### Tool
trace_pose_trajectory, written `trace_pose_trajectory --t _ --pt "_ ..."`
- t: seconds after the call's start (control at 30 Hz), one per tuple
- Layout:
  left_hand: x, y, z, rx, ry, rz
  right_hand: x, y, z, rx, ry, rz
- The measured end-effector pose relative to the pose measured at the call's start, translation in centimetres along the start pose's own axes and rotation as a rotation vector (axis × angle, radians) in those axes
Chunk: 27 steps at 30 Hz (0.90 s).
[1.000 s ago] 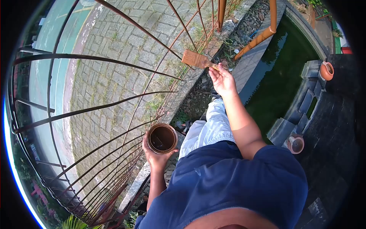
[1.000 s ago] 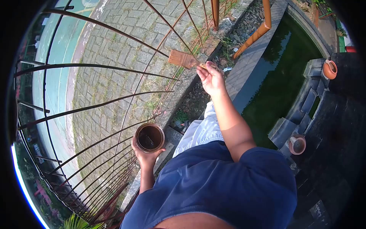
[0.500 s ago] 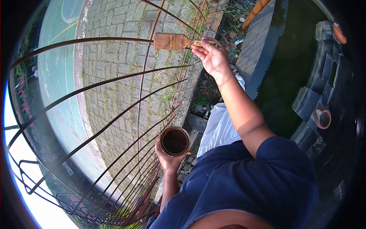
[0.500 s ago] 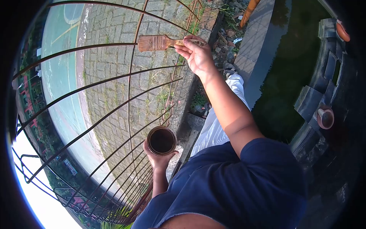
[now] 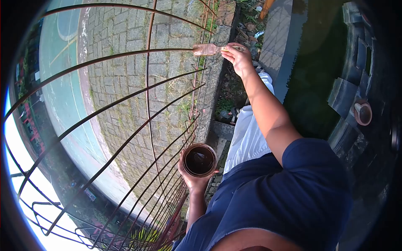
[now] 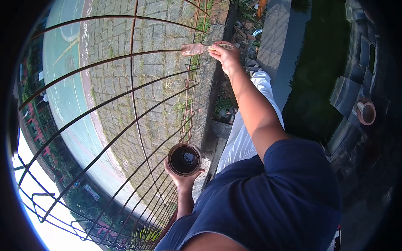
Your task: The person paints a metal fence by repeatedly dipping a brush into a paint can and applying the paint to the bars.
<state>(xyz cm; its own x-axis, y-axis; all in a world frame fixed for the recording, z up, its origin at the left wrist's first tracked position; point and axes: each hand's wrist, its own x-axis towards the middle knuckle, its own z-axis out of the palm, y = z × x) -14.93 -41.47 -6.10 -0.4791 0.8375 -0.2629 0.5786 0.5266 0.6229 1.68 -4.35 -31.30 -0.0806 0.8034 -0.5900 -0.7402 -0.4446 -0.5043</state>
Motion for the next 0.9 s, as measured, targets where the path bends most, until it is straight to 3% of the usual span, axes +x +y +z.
trace_pose_trajectory --t 0.1,0.17,0.3,0.5,0.6,0.67,0.83,0.9 --pt "0.6 -0.1 0.5 -0.086 -0.006 0.052 -0.4 -0.4 -0.6 -0.225 0.14 -0.171" --pt "0.0 -0.1 0.1 -0.09 -0.027 0.049 -2.3 -0.4 2.0 -0.257 0.023 -0.225" --pt "0.8 -0.1 0.5 -0.065 -0.049 0.023 -6.1 -4.8 6.8 0.106 -0.231 -0.142" --pt "1.2 0.5 0.9 0.058 -0.054 0.058 0.8 -0.2 -0.9 -0.27 0.196 -0.061" --pt "1.7 1.2 0.7 0.223 -0.12 0.115 -0.2 -0.5 -1.7 -0.021 0.069 -0.062" --pt "1.8 0.6 1.3 0.107 -0.084 0.117 -1.4 -0.2 -0.9 0.147 -0.069 0.0" --pt "2.3 1.0 2.1 0.006 -0.08 0.08 1.7 1.9 -3.9 -0.148 0.168 -0.031" --pt "2.1 0.2 2.3 0.007 -0.102 0.118 1.9 1.8 -4.5 -0.05 0.093 -0.017"
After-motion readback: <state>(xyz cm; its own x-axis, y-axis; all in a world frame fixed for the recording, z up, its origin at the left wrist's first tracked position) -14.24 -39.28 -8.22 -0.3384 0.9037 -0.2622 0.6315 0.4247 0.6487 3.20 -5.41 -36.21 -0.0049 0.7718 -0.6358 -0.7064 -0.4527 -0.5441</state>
